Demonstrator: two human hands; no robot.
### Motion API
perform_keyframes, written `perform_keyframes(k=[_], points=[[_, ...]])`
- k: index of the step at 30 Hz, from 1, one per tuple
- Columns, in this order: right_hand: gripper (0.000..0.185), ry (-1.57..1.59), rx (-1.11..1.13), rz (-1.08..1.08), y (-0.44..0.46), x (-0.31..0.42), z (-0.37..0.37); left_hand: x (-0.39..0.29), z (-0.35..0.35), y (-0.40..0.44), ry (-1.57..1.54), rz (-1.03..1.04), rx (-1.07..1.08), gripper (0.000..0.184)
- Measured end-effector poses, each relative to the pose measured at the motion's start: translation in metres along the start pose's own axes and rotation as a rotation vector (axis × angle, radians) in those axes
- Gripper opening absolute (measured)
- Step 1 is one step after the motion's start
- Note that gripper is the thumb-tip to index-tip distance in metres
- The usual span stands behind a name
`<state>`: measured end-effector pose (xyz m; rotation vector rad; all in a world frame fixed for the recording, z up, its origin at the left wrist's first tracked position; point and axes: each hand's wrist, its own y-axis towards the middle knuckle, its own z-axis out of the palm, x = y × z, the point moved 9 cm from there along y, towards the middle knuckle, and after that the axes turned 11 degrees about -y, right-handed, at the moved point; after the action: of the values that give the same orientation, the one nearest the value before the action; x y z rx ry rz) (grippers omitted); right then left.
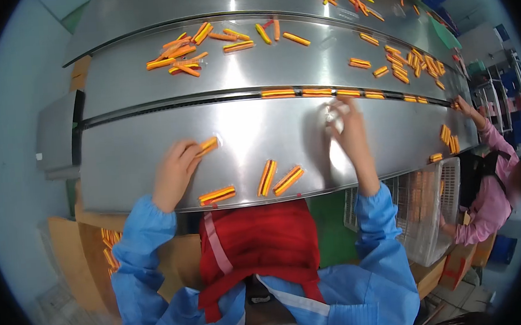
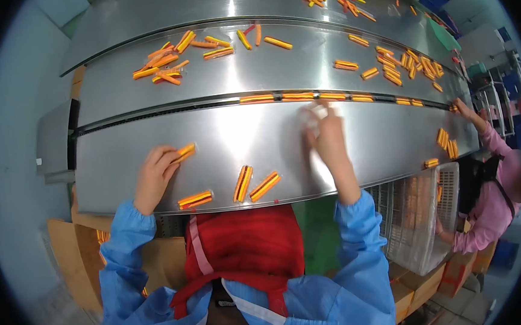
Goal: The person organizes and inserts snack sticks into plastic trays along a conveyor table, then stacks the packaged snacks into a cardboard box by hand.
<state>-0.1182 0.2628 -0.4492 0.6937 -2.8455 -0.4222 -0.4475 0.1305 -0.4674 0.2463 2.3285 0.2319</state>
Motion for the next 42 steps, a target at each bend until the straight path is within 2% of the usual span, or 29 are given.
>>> perform_keyframes(k=[1,2,3,4,6,7,9,10,12,13,17,19,21,22,23,24,26,27,29,31,32,33,36,38,40,42], points=[[0.044,0.304,0.165,-0.262,-0.007,0.036,0.02,0.0,0.003,0.004,0.009,-0.011,-0.002,0.017],[0.05,0.463,0.349,-0.463,-0.023,0.091,0.008,-0.007,0.006,0.01,0.047,0.026,-0.031,0.016],[0.051,0.689,0.46,-0.534,-0.038,0.119,0.006,-0.014,0.011,0.018,0.084,0.072,-0.058,0.016],[0.044,0.542,0.489,-0.572,-0.051,0.133,0.009,-0.017,0.02,0.027,0.089,0.077,-0.057,0.016],[0.035,0.515,0.339,-0.622,-0.053,0.122,0.027,-0.036,0.041,0.042,0.066,0.261,-0.01,0.013],[0.035,0.509,0.34,-0.629,-0.049,0.119,0.027,-0.034,0.046,0.057,0.065,0.261,-0.019,0.013],[0.029,0.338,0.14,-0.391,-0.025,0.09,0.019,-0.038,0.049,0.085,0.158,0.407,-0.072,0.012],[0.029,0.336,0.14,-0.391,-0.02,0.088,0.02,-0.03,0.053,0.094,0.157,0.409,-0.074,0.012],[0.024,0.234,0.096,-0.215,0.0,0.064,0.023,0.0,0.069,0.119,0.378,0.217,0.007,0.01],[0.021,0.178,0.034,-0.177,0.009,0.056,0.024,0.002,0.076,0.119,0.406,0.162,0.077,0.021],[0.021,0.193,-0.061,-0.136,0.053,0.033,0.041,-0.017,0.081,0.102,0.575,0.132,0.018,0.018],[0.026,0.024,-0.026,-0.175,0.067,0.04,0.045,-0.05,0.053,0.093,0.486,0.224,-0.177,0.022],[0.028,-0.016,-0.047,-0.16,0.058,0.046,0.015,-0.074,0.024,0.072,0.206,0.184,-0.105,0.024],[0.029,-0.059,-0.071,-0.147,0.048,0.051,-0.001,-0.077,0.017,0.052,0.147,0.092,0.1,0.027],[0.031,0.165,0.086,-0.314,0.028,0.069,0.004,-0.074,0.015,0.024,0.089,-0.004,0.303,0.03],[0.032,0.394,0.248,-0.476,-0.002,0.091,0.006,-0.072,0.015,-0.001,0.05,-0.048,0.369,0.032],[0.03,0.624,0.368,-0.624,-0.048,0.124,0.005,-0.065,0.019,-0.037,0.014,-0.089,0.439,0.034],[0.03,0.623,0.365,-0.626,-0.049,0.121,0.021,-0.058,0.023,-0.047,0.049,-0.038,0.369,0.035],[0.029,0.454,0.11,-0.566,-0.044,0.102,0.049,-0.049,0.033,-0.057,0.08,-0.001,0.305,0.037],[0.025,0.333,-0.114,-0.374,0.008,0.089,0.03,-0.053,0.036,-0.044,0.096,0.088,0.181,0.037],[0.024,0.338,-0.066,-0.261,0.03,0.086,0.043,-0.053,0.047,-0.035,0.1,0.091,0.182,0.037],[0.023,0.364,-0.133,-0.25,0.046,0.093,0.048,-0.057,0.054,-0.022,0.114,0.137,0.135,0.036],[0.02,0.376,-0.202,-0.37,0.071,0.123,0.068,-0.054,0.061,0.017,0.124,0.188,0.073,0.032],[0.025,0.337,-0.141,-0.382,0.07,0.126,0.071,-0.035,0.052,0.038,0.14,0.151,0.008,0.028],[0.033,0.16,-0.048,-0.295,0.062,0.112,0.083,-0.009,0.039,0.063,0.169,0.105,-0.061,0.027],[0.037,0.241,0.023,-0.307,0.05,0.1,0.084,0.011,0.025,0.081,0.309,0.077,-0.186,0.027]])
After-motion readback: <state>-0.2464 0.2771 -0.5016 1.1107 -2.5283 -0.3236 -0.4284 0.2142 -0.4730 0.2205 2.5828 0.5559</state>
